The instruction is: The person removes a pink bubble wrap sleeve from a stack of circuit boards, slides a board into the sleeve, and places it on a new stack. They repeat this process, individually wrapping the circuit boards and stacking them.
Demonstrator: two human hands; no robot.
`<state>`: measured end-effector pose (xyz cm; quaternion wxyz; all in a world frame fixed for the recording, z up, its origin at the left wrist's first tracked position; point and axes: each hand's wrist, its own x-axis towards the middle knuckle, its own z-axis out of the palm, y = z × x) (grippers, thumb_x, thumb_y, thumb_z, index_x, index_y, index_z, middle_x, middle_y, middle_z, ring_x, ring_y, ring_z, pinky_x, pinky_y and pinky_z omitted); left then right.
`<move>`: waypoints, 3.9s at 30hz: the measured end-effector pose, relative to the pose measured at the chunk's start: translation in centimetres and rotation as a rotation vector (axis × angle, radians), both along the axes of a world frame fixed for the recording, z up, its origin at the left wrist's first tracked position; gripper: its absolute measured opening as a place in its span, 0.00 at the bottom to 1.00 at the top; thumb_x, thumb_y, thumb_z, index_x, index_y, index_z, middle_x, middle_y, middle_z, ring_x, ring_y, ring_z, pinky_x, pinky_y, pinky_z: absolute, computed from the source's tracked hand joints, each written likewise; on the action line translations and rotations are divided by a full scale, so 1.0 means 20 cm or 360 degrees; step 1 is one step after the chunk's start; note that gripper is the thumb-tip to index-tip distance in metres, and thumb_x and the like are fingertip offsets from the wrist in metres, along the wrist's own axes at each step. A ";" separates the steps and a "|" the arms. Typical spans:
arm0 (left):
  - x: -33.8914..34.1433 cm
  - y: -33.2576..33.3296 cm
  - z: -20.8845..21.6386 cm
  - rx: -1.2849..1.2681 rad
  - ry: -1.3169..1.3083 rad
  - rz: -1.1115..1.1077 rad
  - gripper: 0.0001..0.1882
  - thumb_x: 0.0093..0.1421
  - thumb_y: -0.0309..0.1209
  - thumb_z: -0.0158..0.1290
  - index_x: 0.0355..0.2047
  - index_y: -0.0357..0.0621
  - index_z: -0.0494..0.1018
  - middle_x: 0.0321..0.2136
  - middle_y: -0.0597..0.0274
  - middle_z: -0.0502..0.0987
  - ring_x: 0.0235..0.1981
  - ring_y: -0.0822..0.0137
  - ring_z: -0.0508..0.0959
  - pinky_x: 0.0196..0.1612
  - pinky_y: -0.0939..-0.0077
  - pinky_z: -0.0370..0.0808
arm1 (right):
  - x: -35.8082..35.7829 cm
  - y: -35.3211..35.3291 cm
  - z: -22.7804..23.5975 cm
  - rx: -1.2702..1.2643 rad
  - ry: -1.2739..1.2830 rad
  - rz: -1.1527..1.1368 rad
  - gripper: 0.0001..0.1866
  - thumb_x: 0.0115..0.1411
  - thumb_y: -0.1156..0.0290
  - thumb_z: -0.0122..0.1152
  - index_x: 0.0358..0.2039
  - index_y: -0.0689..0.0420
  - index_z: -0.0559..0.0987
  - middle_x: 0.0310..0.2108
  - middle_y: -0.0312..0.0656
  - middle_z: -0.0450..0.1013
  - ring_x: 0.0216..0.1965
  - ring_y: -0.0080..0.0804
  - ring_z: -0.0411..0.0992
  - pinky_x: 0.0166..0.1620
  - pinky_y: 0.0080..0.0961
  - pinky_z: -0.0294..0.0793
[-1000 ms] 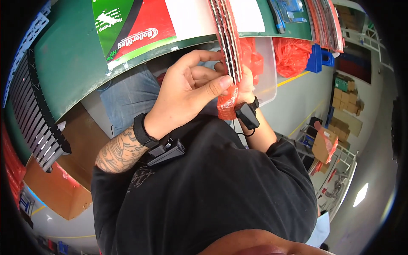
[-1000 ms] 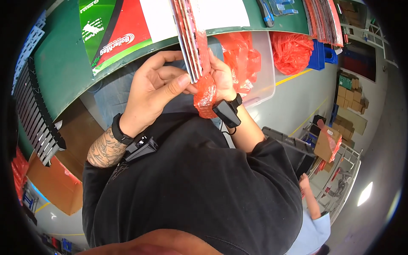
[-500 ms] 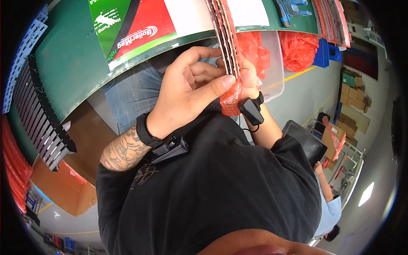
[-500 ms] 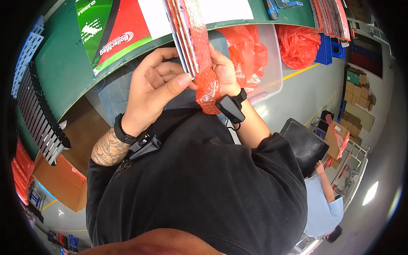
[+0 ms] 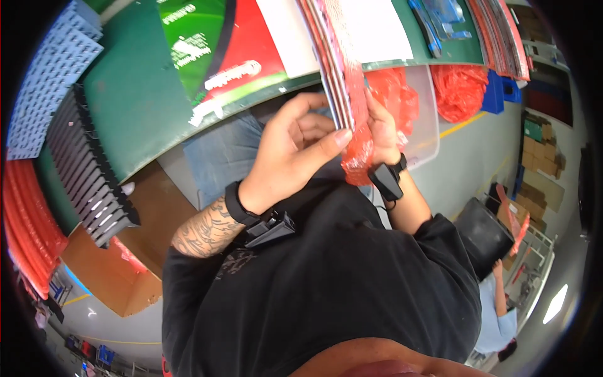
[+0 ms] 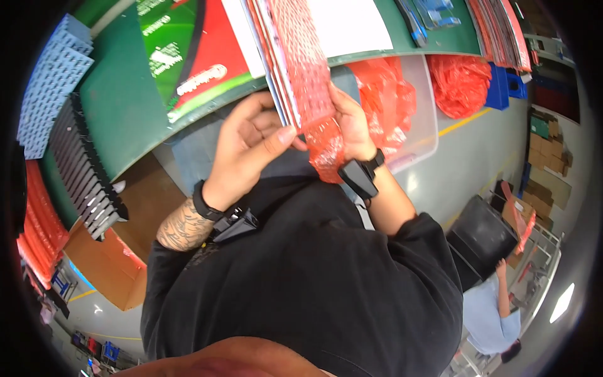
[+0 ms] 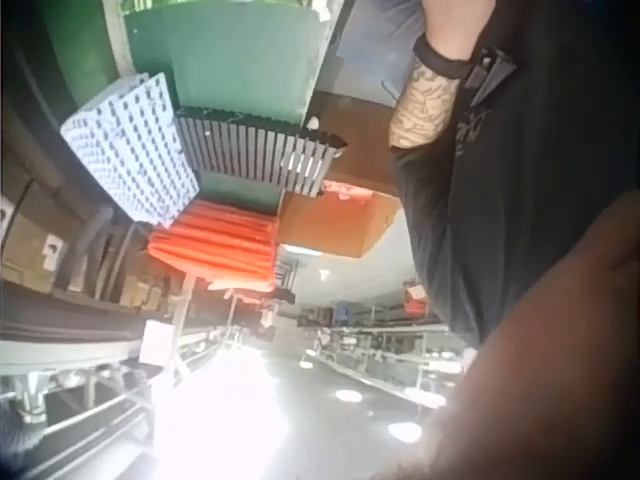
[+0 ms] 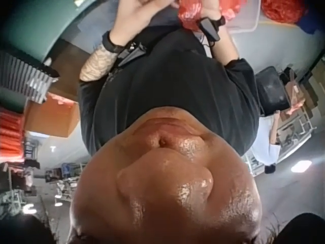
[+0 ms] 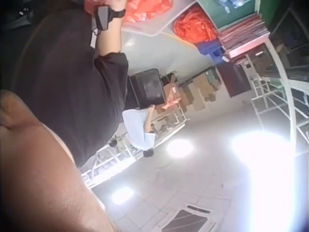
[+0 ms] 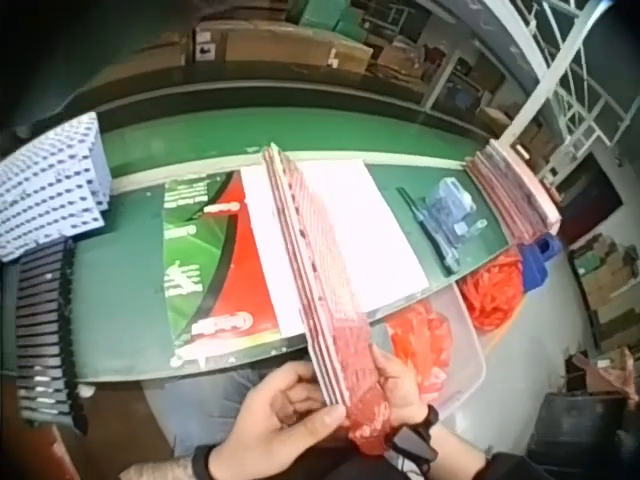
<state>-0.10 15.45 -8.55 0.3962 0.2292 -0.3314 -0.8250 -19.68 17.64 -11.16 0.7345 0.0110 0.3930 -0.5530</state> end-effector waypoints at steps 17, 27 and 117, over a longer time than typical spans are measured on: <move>1.18 -0.59 0.69 -0.1961 -0.2575 0.1633 0.10 0.61 0.25 0.55 0.42 0.39 0.80 0.40 0.47 0.82 0.41 0.50 0.81 0.46 0.63 0.77 | -0.03 -0.03 0.06 -0.0299 0.1048 0.0352 0.19 0.72 0.61 0.53 0.53 0.64 0.76 0.48 0.37 0.76 0.46 0.21 0.73 0.53 0.23 0.69; 1.47 -0.90 0.50 -0.2050 -0.3575 0.1281 0.17 0.56 0.24 0.58 0.47 0.44 0.78 0.39 0.51 0.81 0.44 0.49 0.79 0.48 0.57 0.75 | -0.06 -0.03 0.02 -0.0335 0.0757 0.0352 0.19 0.72 0.63 0.52 0.53 0.65 0.75 0.47 0.39 0.77 0.46 0.22 0.73 0.52 0.22 0.71; 0.00 -0.29 0.06 -0.0367 -0.1331 0.0678 0.22 0.56 0.16 0.62 0.50 0.25 0.69 0.32 0.61 0.76 0.29 0.76 0.76 0.34 0.83 0.76 | -0.19 -0.01 -0.09 -0.0915 0.0604 0.0580 0.27 0.67 0.66 0.62 0.60 0.68 0.68 0.55 0.43 0.74 0.54 0.24 0.72 0.58 0.25 0.70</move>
